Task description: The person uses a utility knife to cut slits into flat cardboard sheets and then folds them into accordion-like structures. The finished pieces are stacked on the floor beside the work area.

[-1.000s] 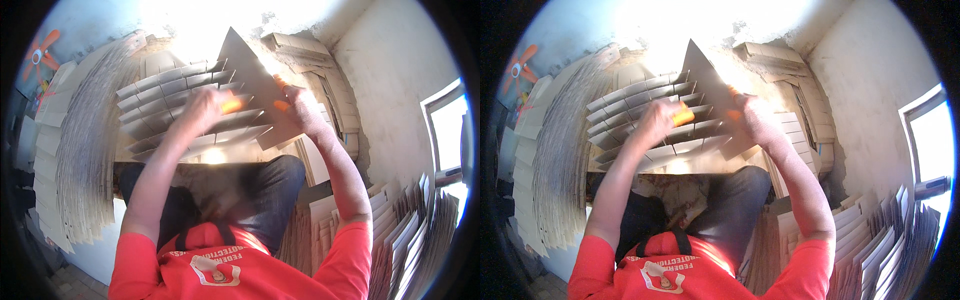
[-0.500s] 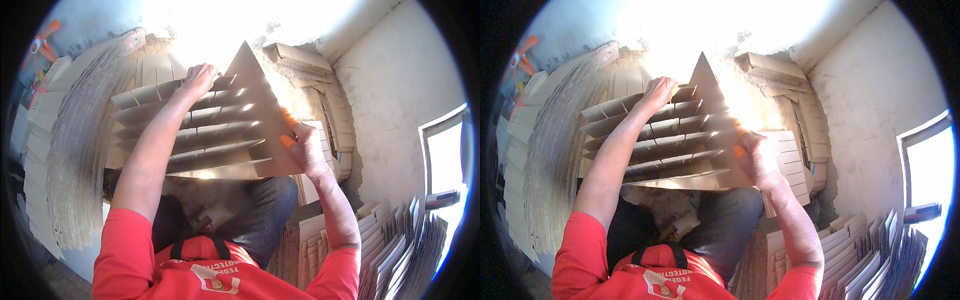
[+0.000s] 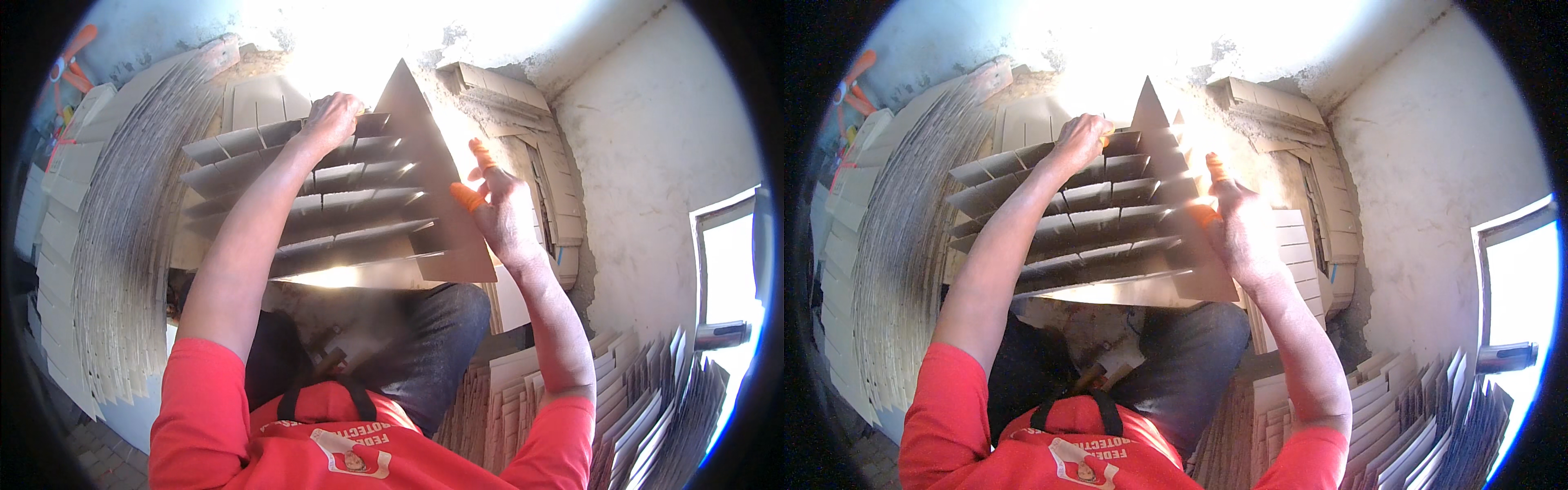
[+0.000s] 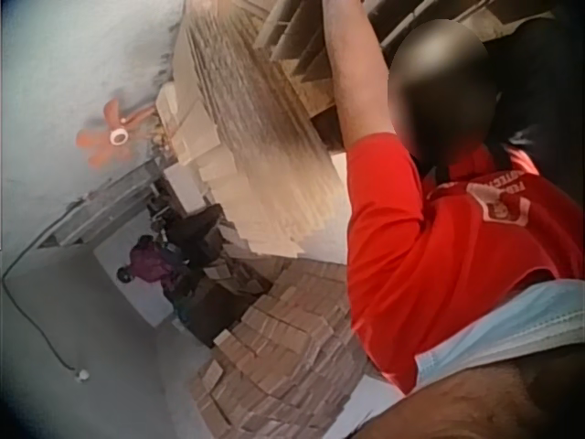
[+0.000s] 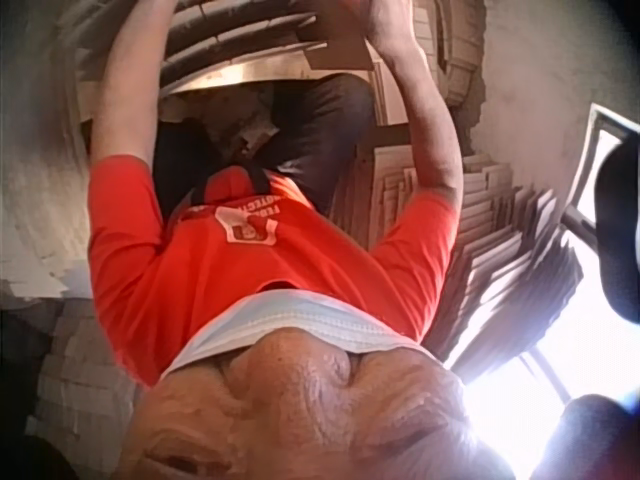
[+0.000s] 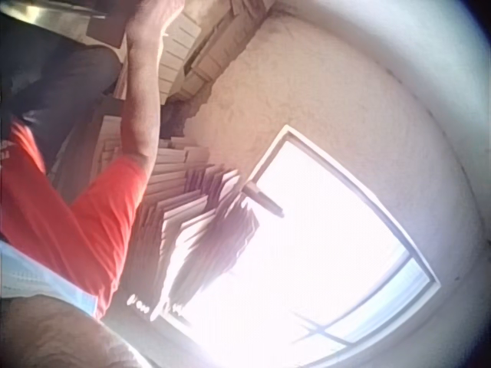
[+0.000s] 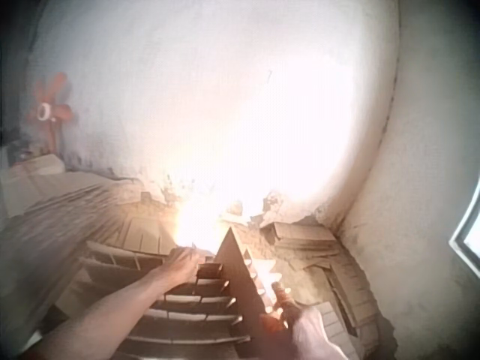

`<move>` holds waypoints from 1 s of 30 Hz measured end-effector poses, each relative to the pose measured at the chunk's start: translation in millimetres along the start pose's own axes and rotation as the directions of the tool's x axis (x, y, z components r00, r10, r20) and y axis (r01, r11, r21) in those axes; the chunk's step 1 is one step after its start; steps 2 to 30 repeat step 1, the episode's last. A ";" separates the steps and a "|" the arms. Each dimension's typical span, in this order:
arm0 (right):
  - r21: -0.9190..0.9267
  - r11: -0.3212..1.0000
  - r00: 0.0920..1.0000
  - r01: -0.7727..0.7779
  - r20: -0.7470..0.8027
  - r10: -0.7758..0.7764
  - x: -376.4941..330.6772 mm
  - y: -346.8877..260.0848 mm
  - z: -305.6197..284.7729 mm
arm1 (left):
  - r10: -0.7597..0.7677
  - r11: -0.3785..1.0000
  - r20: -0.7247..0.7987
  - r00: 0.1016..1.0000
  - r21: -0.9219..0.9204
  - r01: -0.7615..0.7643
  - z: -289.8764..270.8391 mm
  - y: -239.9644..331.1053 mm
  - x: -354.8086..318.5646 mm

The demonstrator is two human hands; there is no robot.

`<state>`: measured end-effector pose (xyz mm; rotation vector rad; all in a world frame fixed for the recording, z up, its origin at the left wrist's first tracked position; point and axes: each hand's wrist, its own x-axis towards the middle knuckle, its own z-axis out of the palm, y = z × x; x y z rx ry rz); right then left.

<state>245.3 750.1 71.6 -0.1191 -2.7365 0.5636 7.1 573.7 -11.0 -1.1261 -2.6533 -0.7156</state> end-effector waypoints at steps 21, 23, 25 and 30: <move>-0.042 0.997 0.998 0.060 -0.025 -0.062 3.9 -0.8 2.0 | -0.015 1.000 0.043 0.999 0.028 0.014 -1.9 -0.9 2.9; -0.042 0.997 0.998 0.060 -0.025 -0.062 3.9 -0.8 2.0 | -0.015 1.000 0.043 0.999 0.028 0.014 -1.9 -0.9 2.9; -0.042 0.997 0.998 0.060 -0.025 -0.062 3.9 -0.8 2.0 | -0.015 1.000 0.043 0.999 0.028 0.014 -1.9 -0.9 2.9; -0.042 0.997 0.998 0.060 -0.025 -0.062 3.9 -0.8 2.0 | -0.015 1.000 0.043 0.999 0.028 0.014 -1.9 -0.9 2.9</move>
